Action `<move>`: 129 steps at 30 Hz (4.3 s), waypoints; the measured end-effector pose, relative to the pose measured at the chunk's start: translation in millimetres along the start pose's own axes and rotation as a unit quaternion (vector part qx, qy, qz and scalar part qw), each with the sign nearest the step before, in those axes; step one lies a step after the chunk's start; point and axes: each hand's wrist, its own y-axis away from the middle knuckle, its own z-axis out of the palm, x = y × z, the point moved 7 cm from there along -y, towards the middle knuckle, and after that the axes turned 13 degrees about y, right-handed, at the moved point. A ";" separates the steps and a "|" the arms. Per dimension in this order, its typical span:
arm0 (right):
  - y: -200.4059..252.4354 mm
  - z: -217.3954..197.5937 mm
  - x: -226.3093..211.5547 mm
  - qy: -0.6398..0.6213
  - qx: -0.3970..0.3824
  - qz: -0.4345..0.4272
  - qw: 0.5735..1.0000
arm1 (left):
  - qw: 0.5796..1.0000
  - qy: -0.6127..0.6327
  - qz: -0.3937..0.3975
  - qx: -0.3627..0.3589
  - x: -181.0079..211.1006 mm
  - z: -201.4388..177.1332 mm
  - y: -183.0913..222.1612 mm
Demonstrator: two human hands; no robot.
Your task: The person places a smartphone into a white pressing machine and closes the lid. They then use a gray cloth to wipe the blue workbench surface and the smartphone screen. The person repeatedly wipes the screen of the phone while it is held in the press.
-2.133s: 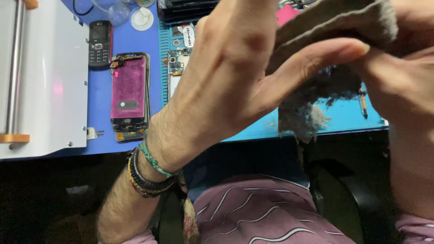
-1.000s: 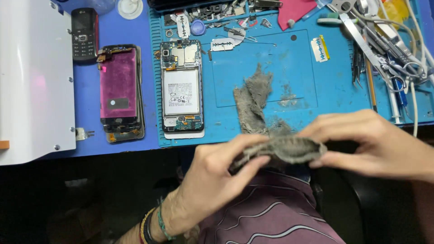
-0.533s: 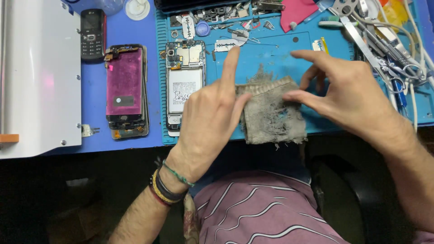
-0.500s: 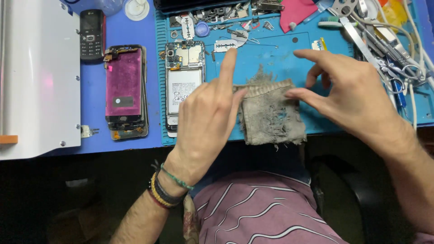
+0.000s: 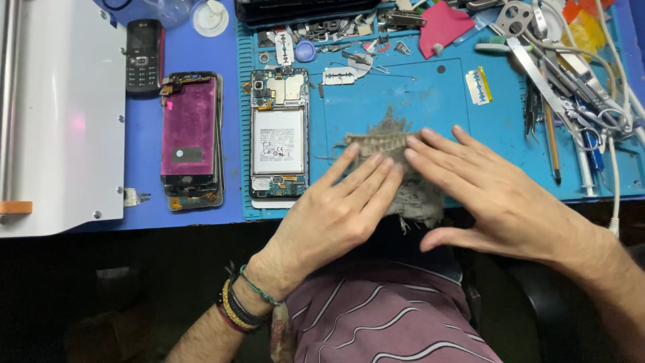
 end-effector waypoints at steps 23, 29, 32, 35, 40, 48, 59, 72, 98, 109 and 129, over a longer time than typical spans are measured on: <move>41.4 34.9 33.2 -0.588 0.078 0.393 0.703 | 0.523 0.767 -0.314 0.199 -22.0 23.3 9.1; 26.7 24.5 36.3 -0.488 0.014 0.405 0.773 | 0.665 0.681 -0.277 0.132 -5.3 -1.1 -3.5; 21.2 9.0 38.6 -0.454 0.094 0.388 0.797 | 0.615 0.696 -0.303 0.214 -12.0 2.0 4.6; 18.6 -2.5 46.5 -0.431 0.096 0.373 0.816 | 0.540 0.757 -0.319 0.182 -10.8 11.1 9.7; -13.6 -21.5 40.3 -0.329 0.024 0.354 0.875 | 0.564 0.733 -0.303 0.232 -9.7 11.5 28.2; -65.3 -51.4 17.0 -0.059 0.062 0.256 0.963 | 0.668 0.616 -0.338 0.246 -10.3 8.4 39.5; -36.4 -4.5 10.9 -0.129 -0.148 0.166 0.966 | 0.695 0.617 -0.300 0.215 -11.0 -4.7 46.8; -20.1 -6.2 -37.0 -0.529 0.085 0.077 0.841 | 0.366 0.877 -0.252 0.182 36.9 99.2 31.3; 11.6 42.5 -4.9 -0.319 -0.561 0.081 0.759 | 0.923 0.194 -0.047 0.330 6.1 52.5 103.8; -112.6 8.0 19.8 -0.022 0.009 -0.054 0.998 | 0.964 -0.069 -0.054 0.250 8.4 63.3 76.3; -48.0 -7.2 56.2 0.103 0.005 -0.038 0.994 | 0.960 -0.110 -0.047 0.255 8.5 82.1 84.7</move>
